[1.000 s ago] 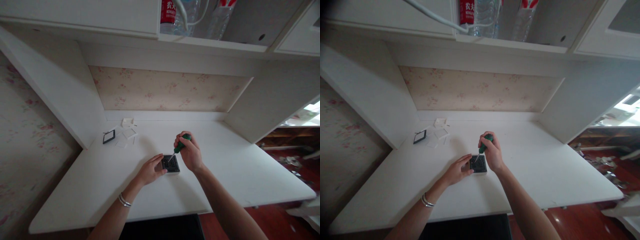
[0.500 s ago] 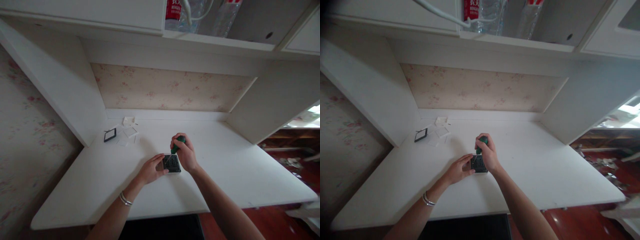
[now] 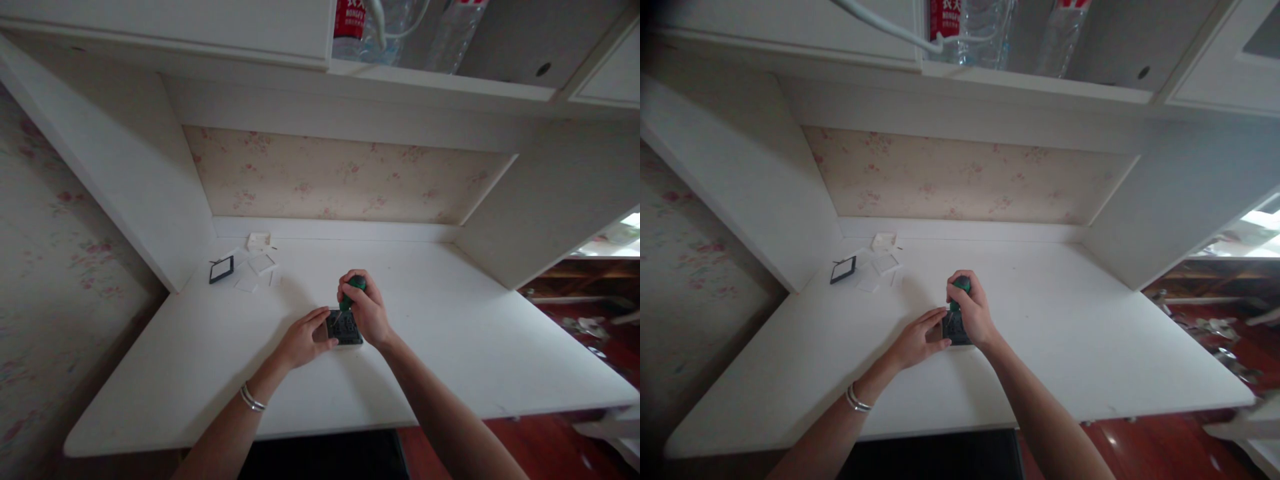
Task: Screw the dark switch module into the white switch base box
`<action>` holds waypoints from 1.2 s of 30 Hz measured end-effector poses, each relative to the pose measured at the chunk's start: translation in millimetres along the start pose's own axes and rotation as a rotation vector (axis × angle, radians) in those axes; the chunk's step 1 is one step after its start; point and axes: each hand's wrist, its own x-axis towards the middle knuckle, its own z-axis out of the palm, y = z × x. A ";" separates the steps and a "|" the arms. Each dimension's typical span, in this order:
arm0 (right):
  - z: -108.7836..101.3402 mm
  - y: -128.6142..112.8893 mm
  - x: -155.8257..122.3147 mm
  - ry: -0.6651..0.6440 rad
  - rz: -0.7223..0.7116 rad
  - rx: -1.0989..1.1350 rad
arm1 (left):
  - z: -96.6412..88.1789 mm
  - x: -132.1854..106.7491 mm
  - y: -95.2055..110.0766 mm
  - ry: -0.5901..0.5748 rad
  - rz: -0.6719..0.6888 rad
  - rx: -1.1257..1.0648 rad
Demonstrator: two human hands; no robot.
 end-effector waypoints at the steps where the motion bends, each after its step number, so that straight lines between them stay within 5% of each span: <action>1: 0.1 -0.1 0.2 0.001 -0.004 -0.001 | -0.2 -0.1 0.3 0.000 0.001 -0.003; 36: 0.6 0.0 -7.4 -0.010 -0.029 -0.074 | -1.0 -0.2 4.4 -0.002 0.017 0.036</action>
